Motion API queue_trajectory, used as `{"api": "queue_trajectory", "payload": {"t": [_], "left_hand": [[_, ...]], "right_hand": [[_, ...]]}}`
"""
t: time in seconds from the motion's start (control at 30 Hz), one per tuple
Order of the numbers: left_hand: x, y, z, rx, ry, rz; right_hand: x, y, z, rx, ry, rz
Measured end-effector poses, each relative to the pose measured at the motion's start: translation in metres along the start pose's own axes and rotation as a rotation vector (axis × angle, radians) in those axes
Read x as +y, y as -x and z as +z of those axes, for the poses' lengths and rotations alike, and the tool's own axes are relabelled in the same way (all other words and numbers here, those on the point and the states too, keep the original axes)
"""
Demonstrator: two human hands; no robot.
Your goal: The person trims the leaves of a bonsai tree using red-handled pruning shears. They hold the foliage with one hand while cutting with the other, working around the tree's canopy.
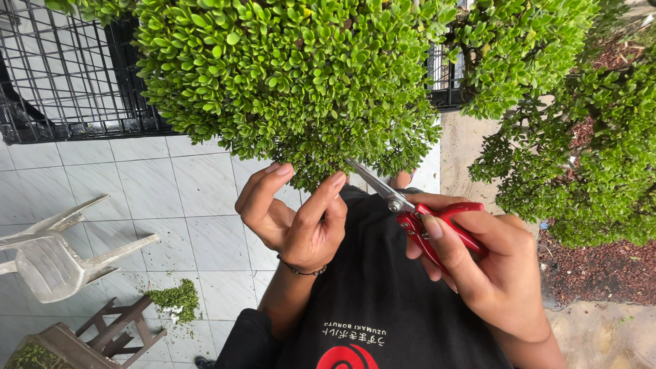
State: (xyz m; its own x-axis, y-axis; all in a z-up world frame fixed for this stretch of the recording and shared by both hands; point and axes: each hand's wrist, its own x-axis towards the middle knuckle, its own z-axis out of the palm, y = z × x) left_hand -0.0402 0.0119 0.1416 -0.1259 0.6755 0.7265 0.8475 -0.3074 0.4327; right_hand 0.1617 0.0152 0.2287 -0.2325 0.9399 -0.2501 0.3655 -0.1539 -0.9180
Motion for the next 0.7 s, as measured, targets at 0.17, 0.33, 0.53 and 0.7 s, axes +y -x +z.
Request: {"api": "queue_trajectory", "payload": {"t": [0.17,0.33,0.53,0.7], "left_hand": [[0.0,0.001,0.001,0.001,0.002,-0.001],[0.0,0.001,0.002,0.007,-0.007,-0.003],[0.001,0.001,0.004,0.011,-0.007,0.001],[0.002,0.002,0.004,-0.003,-0.012,0.0]], "right_hand": [[0.004,0.001,0.002,-0.007,-0.052,0.01],[0.007,0.005,0.002,0.014,-0.097,-0.009],[0.007,0.005,0.002,0.013,-0.171,0.028],[0.012,0.01,0.001,0.041,0.072,-0.089]]}}
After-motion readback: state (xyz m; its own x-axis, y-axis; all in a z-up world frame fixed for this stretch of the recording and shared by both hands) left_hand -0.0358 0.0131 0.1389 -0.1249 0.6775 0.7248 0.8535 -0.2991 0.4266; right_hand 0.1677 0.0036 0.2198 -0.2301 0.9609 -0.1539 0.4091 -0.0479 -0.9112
